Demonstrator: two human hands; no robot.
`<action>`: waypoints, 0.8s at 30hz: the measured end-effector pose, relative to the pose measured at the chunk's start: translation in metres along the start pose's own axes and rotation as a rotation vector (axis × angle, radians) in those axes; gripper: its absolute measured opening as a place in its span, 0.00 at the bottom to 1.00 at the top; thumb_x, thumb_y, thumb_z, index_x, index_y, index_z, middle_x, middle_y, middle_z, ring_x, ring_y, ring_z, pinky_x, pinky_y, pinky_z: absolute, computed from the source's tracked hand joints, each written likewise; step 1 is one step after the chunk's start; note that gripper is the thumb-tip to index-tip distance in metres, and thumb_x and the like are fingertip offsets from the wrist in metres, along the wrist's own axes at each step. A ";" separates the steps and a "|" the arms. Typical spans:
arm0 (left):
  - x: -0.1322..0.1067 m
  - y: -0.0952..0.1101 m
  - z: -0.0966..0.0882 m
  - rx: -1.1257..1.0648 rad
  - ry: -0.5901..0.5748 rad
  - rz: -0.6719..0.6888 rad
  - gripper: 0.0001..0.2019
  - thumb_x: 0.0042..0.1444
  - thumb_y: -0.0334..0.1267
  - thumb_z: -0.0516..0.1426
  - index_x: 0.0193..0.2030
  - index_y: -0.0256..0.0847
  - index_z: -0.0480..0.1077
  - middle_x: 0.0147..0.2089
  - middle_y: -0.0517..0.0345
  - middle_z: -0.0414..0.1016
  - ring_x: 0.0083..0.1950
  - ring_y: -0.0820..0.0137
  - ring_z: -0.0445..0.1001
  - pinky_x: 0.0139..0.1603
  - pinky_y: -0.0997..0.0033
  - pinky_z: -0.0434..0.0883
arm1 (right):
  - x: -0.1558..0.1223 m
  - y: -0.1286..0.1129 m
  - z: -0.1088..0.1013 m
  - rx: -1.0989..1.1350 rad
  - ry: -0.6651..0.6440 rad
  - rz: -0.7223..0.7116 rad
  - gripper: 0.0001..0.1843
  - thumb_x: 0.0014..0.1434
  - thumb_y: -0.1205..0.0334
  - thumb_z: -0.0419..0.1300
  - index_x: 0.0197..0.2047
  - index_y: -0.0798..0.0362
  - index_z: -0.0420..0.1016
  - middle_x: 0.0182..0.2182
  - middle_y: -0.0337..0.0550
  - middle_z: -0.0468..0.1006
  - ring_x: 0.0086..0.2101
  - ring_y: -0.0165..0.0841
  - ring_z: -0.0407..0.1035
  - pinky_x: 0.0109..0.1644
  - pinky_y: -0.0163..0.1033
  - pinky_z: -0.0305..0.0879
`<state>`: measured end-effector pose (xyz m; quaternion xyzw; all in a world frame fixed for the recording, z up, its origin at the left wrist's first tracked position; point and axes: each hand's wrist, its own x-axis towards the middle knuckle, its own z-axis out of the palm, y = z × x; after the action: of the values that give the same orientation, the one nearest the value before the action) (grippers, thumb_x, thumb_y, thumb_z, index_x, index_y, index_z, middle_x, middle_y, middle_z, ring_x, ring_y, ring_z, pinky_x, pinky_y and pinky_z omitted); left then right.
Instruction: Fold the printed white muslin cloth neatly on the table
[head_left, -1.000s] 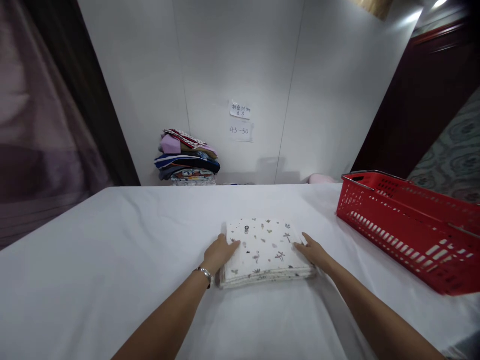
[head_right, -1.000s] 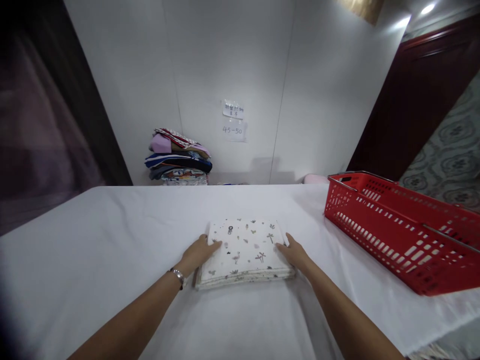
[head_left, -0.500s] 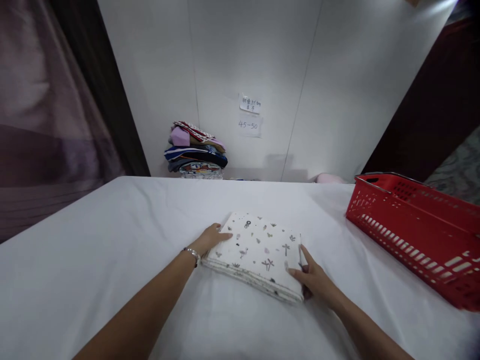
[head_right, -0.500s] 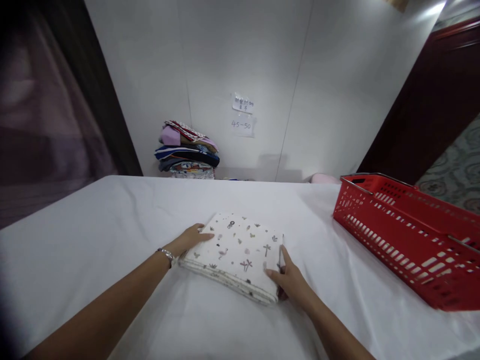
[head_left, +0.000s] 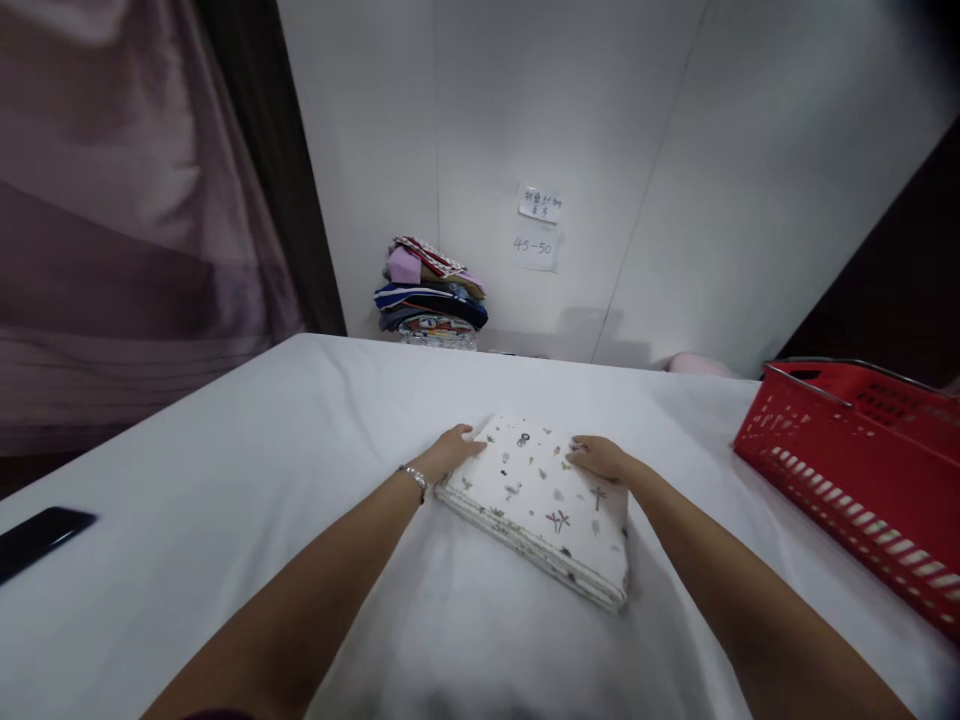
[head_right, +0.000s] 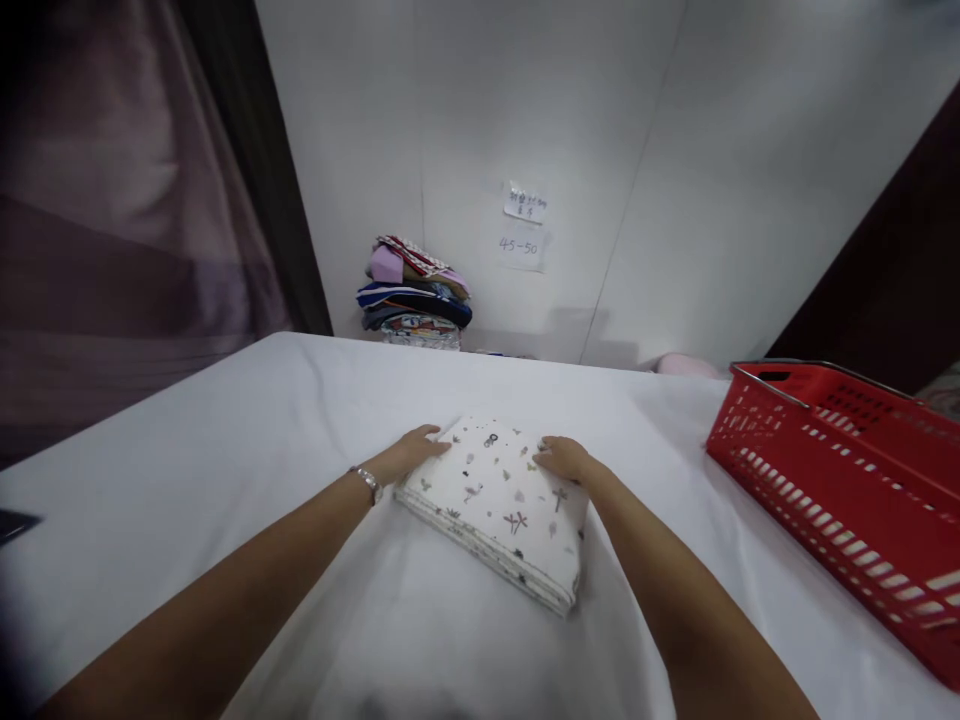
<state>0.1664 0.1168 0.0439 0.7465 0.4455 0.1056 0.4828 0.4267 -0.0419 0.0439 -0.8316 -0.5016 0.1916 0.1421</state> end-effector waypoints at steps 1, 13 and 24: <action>0.005 0.003 -0.004 0.058 0.012 0.043 0.31 0.50 0.46 0.57 0.59 0.36 0.58 0.54 0.44 0.69 0.49 0.62 0.72 0.43 0.70 0.69 | 0.005 -0.002 0.000 0.002 -0.024 0.009 0.29 0.48 0.53 0.62 0.53 0.55 0.69 0.51 0.51 0.71 0.51 0.44 0.64 0.54 0.43 0.58; 0.036 -0.024 -0.029 0.204 0.116 0.102 0.29 0.49 0.50 0.57 0.55 0.37 0.63 0.51 0.49 0.72 0.49 0.63 0.71 0.47 0.72 0.65 | -0.001 0.000 0.011 0.299 -0.209 0.117 0.26 0.43 0.39 0.61 0.33 0.56 0.74 0.35 0.49 0.78 0.35 0.39 0.70 0.36 0.38 0.64; -0.070 -0.057 -0.027 -0.356 0.271 -0.208 0.28 0.53 0.50 0.53 0.56 0.34 0.57 0.51 0.41 0.68 0.41 0.65 0.73 0.38 0.68 0.71 | 0.004 -0.001 0.009 0.573 -0.344 0.167 0.32 0.49 0.34 0.54 0.39 0.57 0.73 0.38 0.53 0.79 0.36 0.38 0.73 0.37 0.38 0.69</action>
<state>0.0778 0.0876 0.0308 0.5789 0.5549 0.2312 0.5509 0.4231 -0.0373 0.0356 -0.7515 -0.3742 0.4733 0.2670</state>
